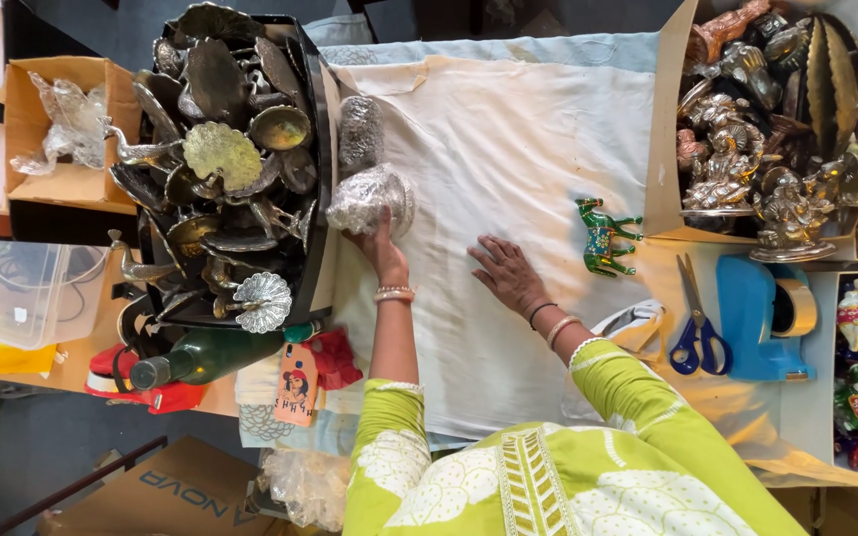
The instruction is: The person wraps small decorative items, including a green figurine and a silver leaf-shaped ornament, in bubble wrap. They use their hands to fold the bubble wrap around each item and secure it with clear tape. The wrapped items are then placed on the table.
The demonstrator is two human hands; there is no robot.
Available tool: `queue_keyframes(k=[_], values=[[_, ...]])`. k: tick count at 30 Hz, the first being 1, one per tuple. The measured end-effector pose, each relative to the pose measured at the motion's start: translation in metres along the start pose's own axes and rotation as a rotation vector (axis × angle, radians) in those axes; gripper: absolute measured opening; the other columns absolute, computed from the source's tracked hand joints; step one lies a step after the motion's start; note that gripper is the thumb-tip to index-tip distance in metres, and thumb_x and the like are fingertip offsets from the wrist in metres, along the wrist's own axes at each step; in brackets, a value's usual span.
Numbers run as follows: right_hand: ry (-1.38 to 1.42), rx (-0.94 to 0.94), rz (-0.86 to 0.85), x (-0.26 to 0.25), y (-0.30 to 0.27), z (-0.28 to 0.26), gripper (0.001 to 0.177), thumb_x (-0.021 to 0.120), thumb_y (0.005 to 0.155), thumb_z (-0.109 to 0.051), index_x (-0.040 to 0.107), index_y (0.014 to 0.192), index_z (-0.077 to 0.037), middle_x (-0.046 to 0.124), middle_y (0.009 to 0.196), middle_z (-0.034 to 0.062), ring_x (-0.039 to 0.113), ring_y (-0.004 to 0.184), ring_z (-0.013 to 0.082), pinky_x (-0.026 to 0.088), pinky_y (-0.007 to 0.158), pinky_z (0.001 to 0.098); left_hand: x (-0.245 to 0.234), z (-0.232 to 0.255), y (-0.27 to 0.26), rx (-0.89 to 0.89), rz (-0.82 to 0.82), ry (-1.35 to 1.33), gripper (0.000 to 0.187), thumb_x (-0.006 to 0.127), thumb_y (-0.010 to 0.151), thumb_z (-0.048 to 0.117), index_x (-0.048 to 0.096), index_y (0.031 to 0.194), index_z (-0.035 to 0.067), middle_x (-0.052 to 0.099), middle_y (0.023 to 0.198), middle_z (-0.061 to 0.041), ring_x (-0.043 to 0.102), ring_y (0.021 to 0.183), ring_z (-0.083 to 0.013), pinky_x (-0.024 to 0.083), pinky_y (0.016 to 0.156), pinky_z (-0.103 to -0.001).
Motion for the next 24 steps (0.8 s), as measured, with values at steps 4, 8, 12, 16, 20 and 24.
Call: queue_keyframes(k=[4, 8, 12, 16, 20, 24], values=[[0.012, 0.009, -0.003, 0.000, -0.001, -0.001, 0.042, 0.058, 0.101, -0.034, 0.057, 0.139, -0.016, 0.050, 0.147, 0.0106, 0.044, 0.138, 0.0291, 0.038, 0.113, 0.0432, 0.010, 0.031, -0.026, 0.128, -0.023, -0.003, 0.105, 0.093, 0.070, 0.024, 0.032, 0.154, 0.010, 0.044, 0.155, -0.010, 0.041, 0.144, -0.0272, 0.026, 0.125, -0.043], [0.001, 0.011, 0.000, -0.001, 0.000, 0.000, 0.042, 0.058, 0.101, -0.034, 0.057, 0.139, -0.016, 0.050, 0.147, 0.0107, 0.044, 0.138, 0.0292, 0.038, 0.111, 0.0435, 0.005, 0.022, -0.024, 0.164, -0.003, 0.041, 0.103, 0.092, 0.073, 0.022, 0.029, 0.154, 0.010, 0.042, 0.155, -0.010, 0.041, 0.142, -0.0271, 0.029, 0.124, -0.044], [0.006, 0.010, 0.000, -0.001, -0.001, 0.000, 0.041, 0.057, 0.102, -0.035, 0.058, 0.138, -0.016, 0.050, 0.147, 0.0106, 0.044, 0.138, 0.0289, 0.039, 0.112, 0.0434, 0.007, 0.001, -0.008, 0.143, -0.022, 0.044, 0.091, 0.089, 0.083, 0.023, 0.038, 0.155, 0.001, 0.048, 0.157, -0.017, 0.048, 0.143, -0.0316, 0.036, 0.125, -0.044], [-0.009, 0.025, -0.008, -0.001, 0.000, 0.001, 0.041, 0.057, 0.102, -0.035, 0.058, 0.138, -0.016, 0.050, 0.147, 0.0103, 0.044, 0.138, 0.0288, 0.039, 0.111, 0.0435, 0.011, 0.003, 0.000, 0.189, -0.061, 0.011, 0.095, 0.088, 0.083, 0.023, 0.032, 0.157, 0.005, 0.044, 0.158, -0.014, 0.045, 0.143, -0.0300, 0.036, 0.124, -0.043], [0.019, 0.020, 0.014, -0.001, -0.002, 0.000, 0.041, 0.057, 0.102, -0.035, 0.057, 0.138, -0.016, 0.050, 0.148, 0.0097, 0.044, 0.139, 0.0282, 0.039, 0.111, 0.0433, 0.013, 0.021, -0.011, 0.157, -0.082, 0.074, 0.106, 0.090, 0.078, 0.020, 0.024, 0.160, 0.010, 0.038, 0.161, -0.012, 0.039, 0.146, -0.0289, 0.029, 0.125, -0.042], [-0.002, 0.008, 0.005, 0.000, -0.001, 0.000, 0.040, 0.057, 0.102, -0.034, 0.057, 0.138, -0.015, 0.050, 0.147, 0.0104, 0.044, 0.138, 0.0285, 0.039, 0.111, 0.0436, 0.009, 0.026, -0.020, 0.229, -0.092, 0.117, 0.116, 0.094, 0.072, 0.015, 0.020, 0.161, 0.011, 0.031, 0.165, -0.013, 0.032, 0.150, -0.0304, 0.024, 0.128, -0.043]])
Point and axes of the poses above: each hand's wrist, its own y-axis towards the middle knuckle, its own x-axis out of the palm, z = x × y, the point moved 5 cm from there along y, towards the middle knuckle
